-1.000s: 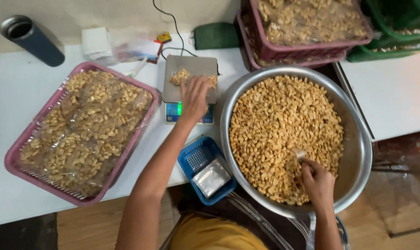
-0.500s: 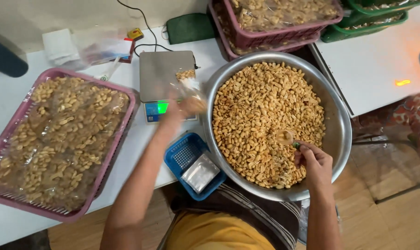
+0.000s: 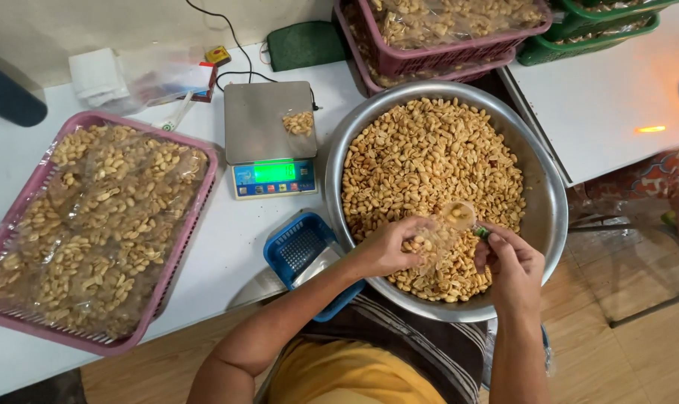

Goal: The person scoops cashew nuts from a large metal bowl into small plastic bags using a scoop, places each filled bag on a digital scale to check weight, and then moves the bag into a pink basket. The process repeats continuously throughout the clip.

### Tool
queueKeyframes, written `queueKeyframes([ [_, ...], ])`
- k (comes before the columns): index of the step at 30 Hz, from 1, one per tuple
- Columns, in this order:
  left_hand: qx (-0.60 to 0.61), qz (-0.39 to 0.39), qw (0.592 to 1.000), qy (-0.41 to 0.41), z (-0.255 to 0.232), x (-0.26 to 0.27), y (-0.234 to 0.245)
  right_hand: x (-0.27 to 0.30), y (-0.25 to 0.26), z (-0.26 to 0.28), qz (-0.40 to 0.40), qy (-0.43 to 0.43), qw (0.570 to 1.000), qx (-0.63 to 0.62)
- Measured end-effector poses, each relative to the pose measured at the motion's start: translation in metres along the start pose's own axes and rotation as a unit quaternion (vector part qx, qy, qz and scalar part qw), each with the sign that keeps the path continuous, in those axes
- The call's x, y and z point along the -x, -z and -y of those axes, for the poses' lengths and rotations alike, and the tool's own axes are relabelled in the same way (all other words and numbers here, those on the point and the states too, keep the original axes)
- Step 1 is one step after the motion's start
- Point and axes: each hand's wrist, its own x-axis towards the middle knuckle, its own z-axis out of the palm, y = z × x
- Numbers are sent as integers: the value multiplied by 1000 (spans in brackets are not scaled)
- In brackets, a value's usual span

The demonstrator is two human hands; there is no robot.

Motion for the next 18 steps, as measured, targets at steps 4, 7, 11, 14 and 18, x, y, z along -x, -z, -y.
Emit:
queueKeyframes([
  [4,40,1,999,-8,7,1,1,1,-2,5,7,15,1000,14],
  [7,37,12,999,-10,2,3,4,3,-2,6,11,25,999,26],
  [11,33,30,998,-35,7,-1,3,3,-7,17,33,50,994,86],
  [14,35,35,999,-23,2,4,5,5,-7,14,20,28,998,44],
  [18,40,26,998,-38,0,6,8,2,-6,9,21,17,999,26],
])
